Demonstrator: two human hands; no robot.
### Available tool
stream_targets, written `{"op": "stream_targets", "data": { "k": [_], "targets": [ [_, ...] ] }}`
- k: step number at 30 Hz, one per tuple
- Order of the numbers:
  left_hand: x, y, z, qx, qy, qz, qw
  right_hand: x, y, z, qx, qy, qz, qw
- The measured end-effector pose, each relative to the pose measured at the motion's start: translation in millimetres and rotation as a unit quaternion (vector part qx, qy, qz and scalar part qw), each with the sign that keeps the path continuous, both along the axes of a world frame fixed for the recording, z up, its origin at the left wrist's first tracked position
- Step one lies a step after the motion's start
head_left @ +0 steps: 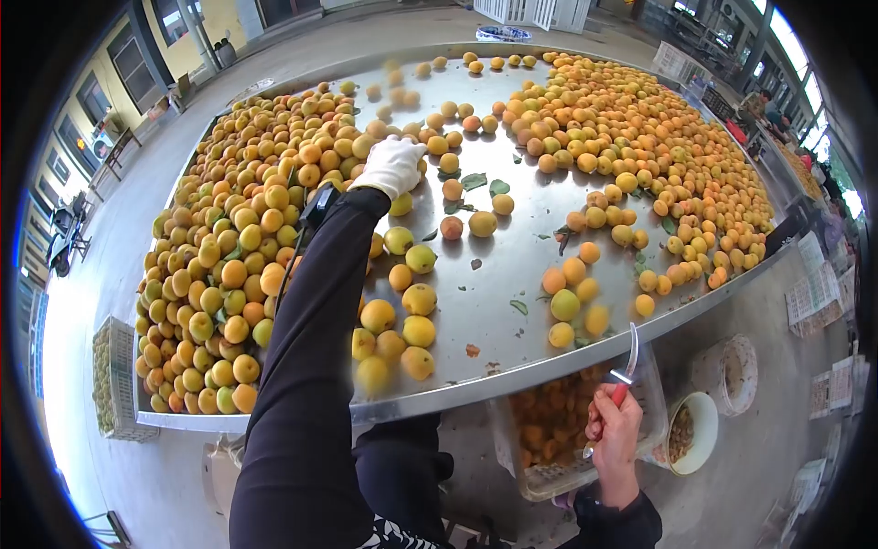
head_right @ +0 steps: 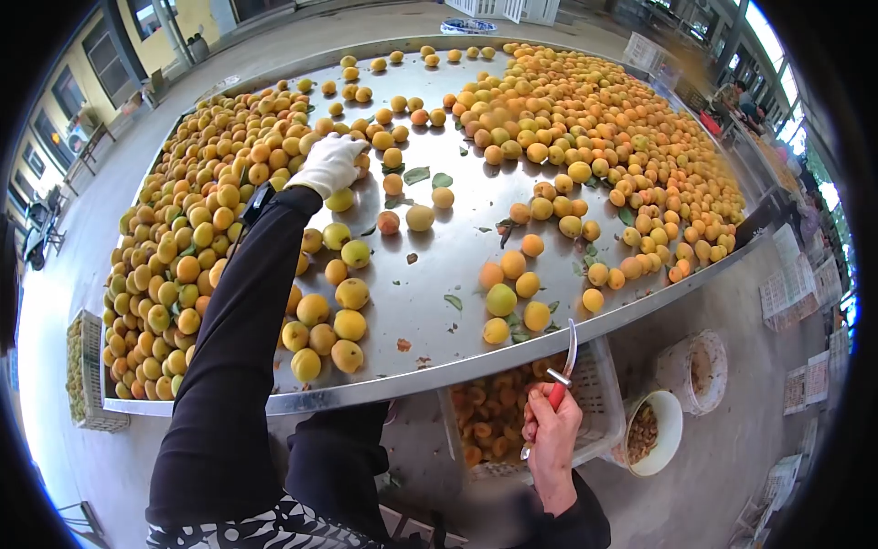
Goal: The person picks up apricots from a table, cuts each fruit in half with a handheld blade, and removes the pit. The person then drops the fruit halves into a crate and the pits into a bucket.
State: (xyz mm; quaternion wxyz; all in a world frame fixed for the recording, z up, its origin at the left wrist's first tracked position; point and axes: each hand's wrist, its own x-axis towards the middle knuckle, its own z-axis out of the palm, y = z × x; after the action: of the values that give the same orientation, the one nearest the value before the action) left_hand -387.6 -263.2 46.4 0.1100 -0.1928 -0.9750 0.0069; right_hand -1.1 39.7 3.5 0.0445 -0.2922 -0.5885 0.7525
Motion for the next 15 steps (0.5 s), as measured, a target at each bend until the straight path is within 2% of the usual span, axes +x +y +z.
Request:
{"op": "stream_targets", "data": {
  "k": [2,7,8,10,11,12,15],
  "targets": [
    [-14.1,-0.8,-11.6,-0.028,0.037,-0.025,0.999,-0.1,-2.1,3.9,-0.011,-0.007,-0.01,1.0],
    [-16.8,4.4,-19.3,-0.016,0.01,-0.011,1.0,2.7,1.9,4.0,0.0,0.005,-0.017,1.0],
    [-14.5,3.1,-17.4,-0.002,-0.005,0.003,1.0,3.7,3.4,3.9,-0.002,0.005,-0.011,1.0],
    [-4.2,-3.1,-9.2,0.134,0.005,0.044,0.99,6.1,5.2,5.6,-0.004,0.008,-0.009,1.0],
    [-3.8,-8.3,-8.2,0.31,-0.069,0.014,0.948,5.8,5.2,7.5,-0.008,0.009,-0.008,1.0],
    [-1.8,-11.3,-5.2,0.473,-0.141,-0.015,0.87,5.5,5.0,8.9,-0.012,0.011,-0.006,1.0],
    [60.0,-3.5,43.7,0.659,-0.302,-0.099,0.682,5.0,3.1,9.2,-0.019,0.037,0.01,0.999]
  ]
}}
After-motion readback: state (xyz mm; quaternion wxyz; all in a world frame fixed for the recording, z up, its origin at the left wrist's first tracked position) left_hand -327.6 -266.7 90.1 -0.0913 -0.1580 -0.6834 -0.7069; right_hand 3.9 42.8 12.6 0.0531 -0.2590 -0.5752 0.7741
